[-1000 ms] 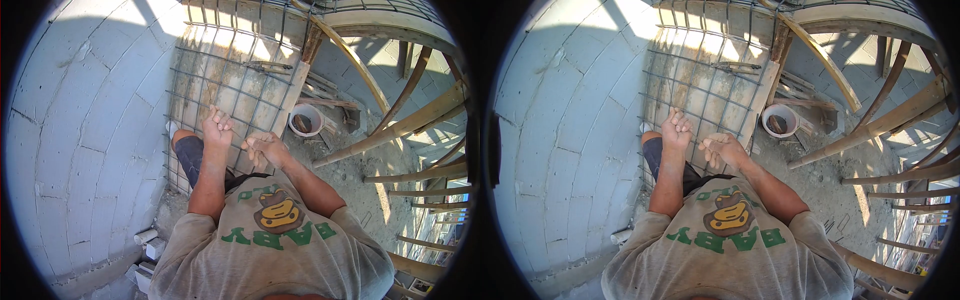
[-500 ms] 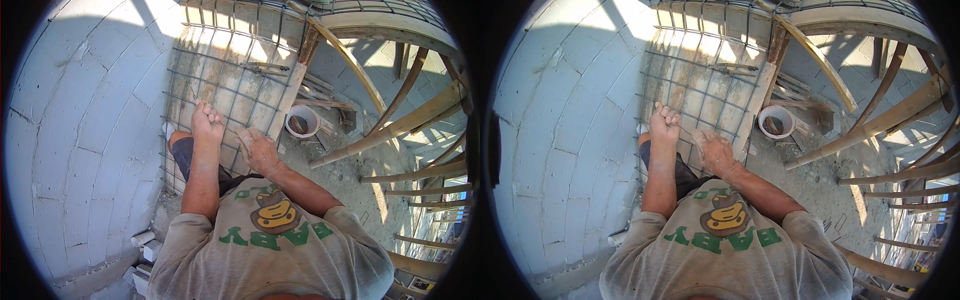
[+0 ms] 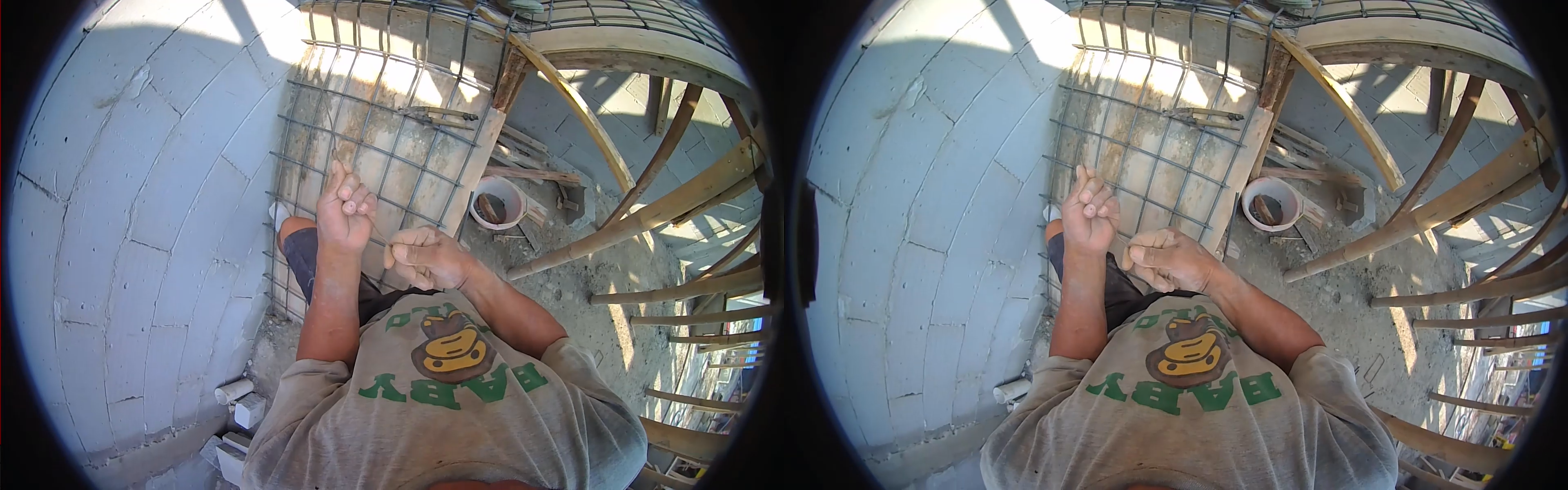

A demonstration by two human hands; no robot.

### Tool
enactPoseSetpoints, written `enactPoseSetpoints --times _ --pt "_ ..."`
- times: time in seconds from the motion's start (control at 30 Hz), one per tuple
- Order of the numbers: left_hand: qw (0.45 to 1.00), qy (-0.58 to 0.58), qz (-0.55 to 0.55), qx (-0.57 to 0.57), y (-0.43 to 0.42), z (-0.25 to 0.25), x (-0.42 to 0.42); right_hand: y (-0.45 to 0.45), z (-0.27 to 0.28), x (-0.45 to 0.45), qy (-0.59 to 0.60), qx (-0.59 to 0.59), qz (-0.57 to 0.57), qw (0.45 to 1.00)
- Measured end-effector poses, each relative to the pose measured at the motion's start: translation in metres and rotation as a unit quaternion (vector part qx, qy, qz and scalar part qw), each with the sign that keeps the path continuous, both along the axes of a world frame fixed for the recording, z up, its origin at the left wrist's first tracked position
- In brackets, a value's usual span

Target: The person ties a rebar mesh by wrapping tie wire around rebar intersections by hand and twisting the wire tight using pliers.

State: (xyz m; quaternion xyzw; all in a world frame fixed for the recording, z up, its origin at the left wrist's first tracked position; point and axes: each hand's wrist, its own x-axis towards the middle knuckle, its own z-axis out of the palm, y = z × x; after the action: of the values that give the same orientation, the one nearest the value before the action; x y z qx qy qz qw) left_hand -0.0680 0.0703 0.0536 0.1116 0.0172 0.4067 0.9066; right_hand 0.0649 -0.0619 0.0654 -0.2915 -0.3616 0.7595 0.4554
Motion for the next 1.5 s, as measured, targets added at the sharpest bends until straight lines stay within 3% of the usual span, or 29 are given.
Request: enactPoseSetpoints --times 0.03,0.1,0.2,0.3,0.4,0.5,0.6,0.7,0.77,0.9,1.0,1.13,1.3,1.4,1.5 --pt "0.999 0.036 0.036 -0.015 0.011 -0.003 0.002 0.003 0.004 -0.004 -0.136 0.030 -0.073 0.988" --pt "0.989 0.106 0.098 -0.039 0.018 -0.013 -0.002 0.012 0.011 -0.016 -0.389 0.095 -0.219 0.890" --pt "0.969 0.187 0.152 -0.052 0.021 -0.019 0.004 0.021 -0.014 -0.011 -0.550 0.288 -0.347 0.703" --pt "0.958 0.220 0.172 -0.068 0.008 -0.021 0.006 0.026 -0.024 -0.002 -0.547 0.316 -0.396 0.667" --pt "0.953 0.234 0.185 -0.060 0.005 -0.012 0.012 0.032 -0.027 0.004 -0.550 0.211 -0.391 0.707" --pt "0.942 0.276 0.189 -0.028 0.004 -0.004 0.018 0.037 -0.040 0.009 -0.492 0.102 -0.352 0.790" --pt "0.934 0.312 0.175 0.004 0.002 -0.008 0.017 0.038 -0.042 0.013 -0.349 -0.101 -0.207 0.908" --pt "0.959 0.264 0.101 0.007 0.003 -0.025 0.004 0.034 -0.026 0.027 -0.225 -0.118 0.077 0.964" --pt "0.987 0.158 0.030 -0.005 0.009 -0.038 -0.002 0.029 -0.015 0.016 -0.254 -0.053 0.084 0.962" --pt "0.985 0.156 0.046 -0.057 0.016 -0.033 -0.005 0.025 -0.003 -0.003 -0.281 0.012 0.039 0.959" --pt "0.985 0.144 0.048 -0.080 0.016 -0.032 -0.008 0.030 -0.003 -0.006 -0.358 0.116 0.034 0.926" --pt "0.982 0.124 0.096 -0.106 0.021 -0.031 -0.012 0.026 0.014 -0.009 -0.431 0.072 -0.100 0.894" --pt "0.976 0.146 0.137 -0.081 0.015 -0.024 -0.012 0.040 -0.036 -0.017 -0.533 0.123 -0.318 0.774" --pt "0.964 0.215 0.142 -0.066 0.013 -0.021 -0.012 0.039 -0.061 -0.026 -0.607 0.132 -0.283 0.731" --pt "0.951 0.270 0.129 -0.080 0.012 -0.033 -0.018 0.047 -0.117 -0.016 -0.570 0.109 -0.156 0.799"
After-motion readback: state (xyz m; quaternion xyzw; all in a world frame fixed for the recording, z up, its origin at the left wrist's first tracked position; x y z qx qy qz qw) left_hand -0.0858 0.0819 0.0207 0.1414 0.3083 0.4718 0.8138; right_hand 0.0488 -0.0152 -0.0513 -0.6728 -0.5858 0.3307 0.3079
